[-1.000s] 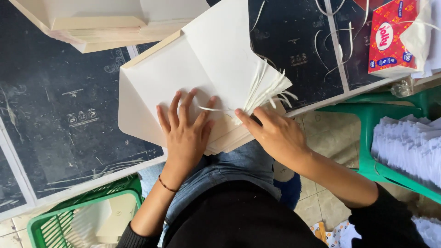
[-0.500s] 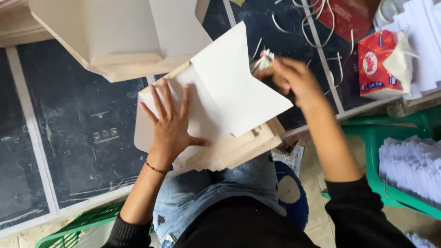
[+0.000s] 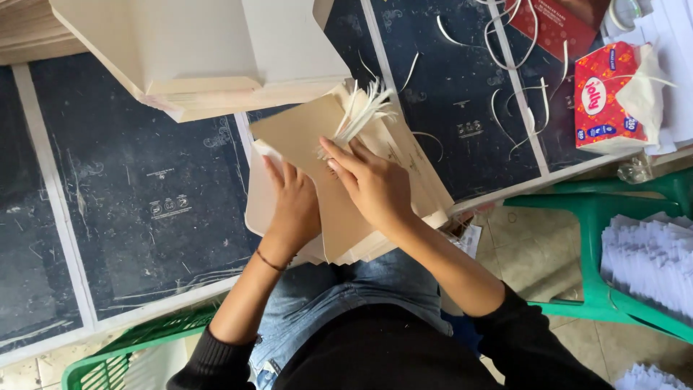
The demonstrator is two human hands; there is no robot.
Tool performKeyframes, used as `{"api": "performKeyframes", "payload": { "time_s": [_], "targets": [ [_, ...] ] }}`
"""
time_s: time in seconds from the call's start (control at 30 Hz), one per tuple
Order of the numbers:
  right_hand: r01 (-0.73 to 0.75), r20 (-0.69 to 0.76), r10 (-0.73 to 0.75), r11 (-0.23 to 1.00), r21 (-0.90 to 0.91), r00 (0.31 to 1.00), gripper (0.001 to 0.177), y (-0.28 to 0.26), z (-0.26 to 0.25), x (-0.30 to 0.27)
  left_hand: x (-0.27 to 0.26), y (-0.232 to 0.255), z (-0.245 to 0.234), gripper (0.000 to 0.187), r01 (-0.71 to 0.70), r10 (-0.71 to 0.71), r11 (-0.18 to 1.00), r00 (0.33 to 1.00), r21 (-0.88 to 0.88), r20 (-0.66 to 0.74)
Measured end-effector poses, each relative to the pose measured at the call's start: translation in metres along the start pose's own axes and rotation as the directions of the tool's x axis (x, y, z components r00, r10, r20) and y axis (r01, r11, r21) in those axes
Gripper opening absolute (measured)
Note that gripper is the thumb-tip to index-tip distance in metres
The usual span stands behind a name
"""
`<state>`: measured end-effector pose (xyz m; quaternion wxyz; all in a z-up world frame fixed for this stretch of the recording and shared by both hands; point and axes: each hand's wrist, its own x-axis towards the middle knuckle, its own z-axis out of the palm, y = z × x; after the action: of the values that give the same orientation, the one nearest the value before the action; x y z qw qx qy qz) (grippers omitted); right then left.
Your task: The person sits on a stool and repeatedly inserts white plastic ties through pre-punched holes in the spine of a book. They pull the ties through to secure the pages, working on a stack of books placed on their lap.
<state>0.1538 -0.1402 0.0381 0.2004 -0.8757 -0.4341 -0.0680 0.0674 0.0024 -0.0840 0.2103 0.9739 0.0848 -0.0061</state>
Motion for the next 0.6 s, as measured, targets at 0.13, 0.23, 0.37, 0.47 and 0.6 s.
{"api": "performKeyframes", "payload": {
  "time_s": [0.13,0.23,0.37,0.47,0.6],
  "targets": [
    [-0.014,-0.006,0.014,0.999,0.034,1.0,0.038,0.007,0.015,-0.007,0.009,-0.029,-0.041,0.073,-0.054,0.045,0.998,0.979,-0.044,-0.199],
    [-0.004,-0.04,0.004,1.0,-0.009,0.999,0.034,0.006,0.02,-0.011,0.019,-0.052,-0.085,0.039,0.159,-0.065,0.983,0.78,0.096,-0.623],
    [0.03,-0.127,-0.049,0.989,-0.148,0.991,0.041,0.014,0.046,-0.016,0.059,-0.081,-0.118,0.051,0.147,0.079,0.949,0.746,0.278,-0.662],
    [0.035,-0.184,-0.073,0.979,-0.201,0.98,0.049,0.023,0.059,-0.021,0.065,-0.082,-0.135,0.034,0.096,0.182,0.922,0.748,0.375,-0.639],
    [0.001,-0.063,-0.013,0.984,-0.18,0.998,0.041,0.002,0.027,-0.013,0.019,-0.027,-0.147,0.013,-0.17,0.208,0.978,0.806,0.12,-0.554]
  ]
}}
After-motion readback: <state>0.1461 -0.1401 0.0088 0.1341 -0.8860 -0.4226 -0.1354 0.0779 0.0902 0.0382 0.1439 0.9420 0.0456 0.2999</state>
